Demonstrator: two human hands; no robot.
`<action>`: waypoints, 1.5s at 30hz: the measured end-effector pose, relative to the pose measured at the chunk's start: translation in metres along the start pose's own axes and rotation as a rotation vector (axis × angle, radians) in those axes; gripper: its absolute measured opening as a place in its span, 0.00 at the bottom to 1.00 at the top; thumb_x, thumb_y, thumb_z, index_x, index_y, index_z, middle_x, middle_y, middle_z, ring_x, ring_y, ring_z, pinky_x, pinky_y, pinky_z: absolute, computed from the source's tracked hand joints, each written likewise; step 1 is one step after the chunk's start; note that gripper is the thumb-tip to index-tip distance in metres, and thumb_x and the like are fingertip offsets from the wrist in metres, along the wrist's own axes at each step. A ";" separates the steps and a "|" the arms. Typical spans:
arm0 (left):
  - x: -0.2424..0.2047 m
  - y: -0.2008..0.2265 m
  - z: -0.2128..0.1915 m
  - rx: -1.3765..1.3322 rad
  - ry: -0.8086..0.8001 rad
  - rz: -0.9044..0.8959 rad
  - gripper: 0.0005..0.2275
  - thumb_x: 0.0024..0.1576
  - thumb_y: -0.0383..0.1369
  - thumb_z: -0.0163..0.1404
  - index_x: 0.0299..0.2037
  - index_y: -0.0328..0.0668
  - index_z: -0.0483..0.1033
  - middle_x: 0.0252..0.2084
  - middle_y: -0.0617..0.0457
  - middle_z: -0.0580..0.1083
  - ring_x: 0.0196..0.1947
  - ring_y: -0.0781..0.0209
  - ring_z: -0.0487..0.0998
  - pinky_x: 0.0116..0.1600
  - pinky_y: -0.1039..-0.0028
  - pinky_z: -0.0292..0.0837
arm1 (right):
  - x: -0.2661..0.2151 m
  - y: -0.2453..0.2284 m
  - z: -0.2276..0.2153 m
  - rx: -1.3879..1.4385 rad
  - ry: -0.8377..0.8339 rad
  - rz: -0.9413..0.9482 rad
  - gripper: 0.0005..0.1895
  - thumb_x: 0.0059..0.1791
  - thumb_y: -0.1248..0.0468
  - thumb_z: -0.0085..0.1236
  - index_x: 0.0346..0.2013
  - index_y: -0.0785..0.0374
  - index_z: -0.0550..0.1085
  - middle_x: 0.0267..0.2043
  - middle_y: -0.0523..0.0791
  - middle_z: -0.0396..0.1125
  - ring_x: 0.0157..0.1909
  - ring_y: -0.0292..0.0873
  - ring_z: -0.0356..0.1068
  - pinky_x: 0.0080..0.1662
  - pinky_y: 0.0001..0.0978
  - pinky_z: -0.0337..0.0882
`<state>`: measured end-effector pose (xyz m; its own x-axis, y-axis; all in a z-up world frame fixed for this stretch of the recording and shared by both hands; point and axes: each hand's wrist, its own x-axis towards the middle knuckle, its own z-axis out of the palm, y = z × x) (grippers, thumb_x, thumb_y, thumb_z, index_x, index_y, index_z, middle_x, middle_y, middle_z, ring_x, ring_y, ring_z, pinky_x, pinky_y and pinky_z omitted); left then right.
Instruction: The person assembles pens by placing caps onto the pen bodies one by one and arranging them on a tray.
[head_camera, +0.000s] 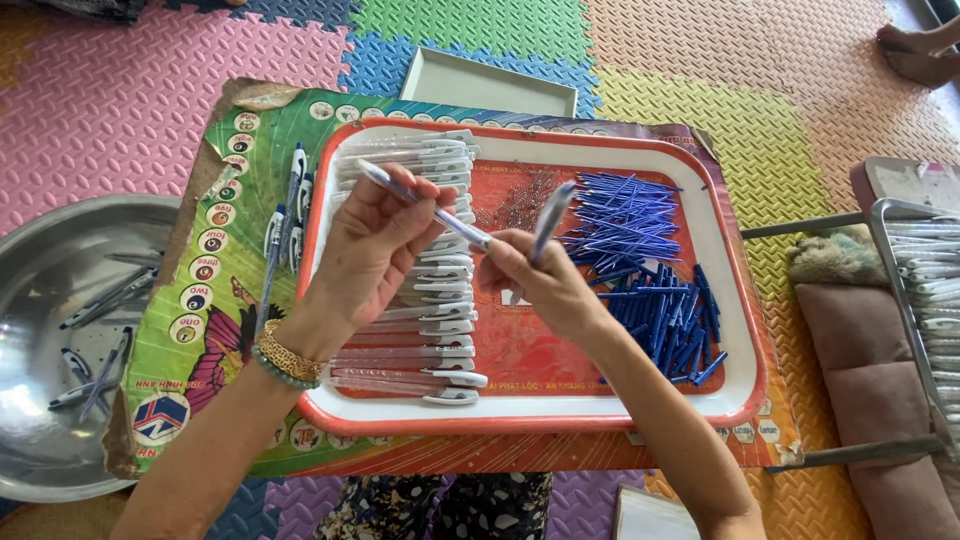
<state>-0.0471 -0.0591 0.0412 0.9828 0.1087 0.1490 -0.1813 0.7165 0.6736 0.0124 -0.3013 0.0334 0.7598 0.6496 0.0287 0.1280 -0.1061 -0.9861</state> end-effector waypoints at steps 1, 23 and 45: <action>0.000 -0.010 -0.003 0.019 -0.008 0.032 0.10 0.66 0.17 0.55 0.53 0.41 0.78 0.56 0.41 0.82 0.62 0.43 0.84 0.67 0.54 0.84 | 0.000 0.013 -0.001 0.319 0.075 0.023 0.15 0.60 0.61 0.58 0.56 0.70 0.79 0.36 0.51 0.78 0.38 0.44 0.78 0.39 0.28 0.73; -0.010 -0.033 0.017 0.253 -0.164 -0.558 0.17 0.62 0.27 0.61 0.62 0.38 0.79 0.54 0.42 0.85 0.50 0.53 0.89 0.50 0.67 0.89 | -0.015 0.008 -0.047 0.342 0.309 -0.145 0.50 0.58 0.26 0.24 0.41 0.72 0.76 0.30 0.57 0.73 0.20 0.39 0.73 0.21 0.21 0.75; -0.016 -0.048 0.020 0.325 -0.038 -0.343 0.19 0.54 0.22 0.69 0.56 0.28 0.83 0.41 0.43 0.85 0.38 0.57 0.89 0.41 0.67 0.91 | -0.022 -0.012 -0.001 -0.041 0.410 -0.254 0.11 0.48 0.73 0.76 0.37 0.71 0.78 0.36 0.55 0.79 0.36 0.40 0.79 0.38 0.29 0.82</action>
<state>-0.0544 -0.1091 0.0213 0.9870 -0.1266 -0.0991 0.1464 0.4531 0.8793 -0.0053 -0.3152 0.0448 0.8887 0.3095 0.3382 0.3608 -0.0171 -0.9325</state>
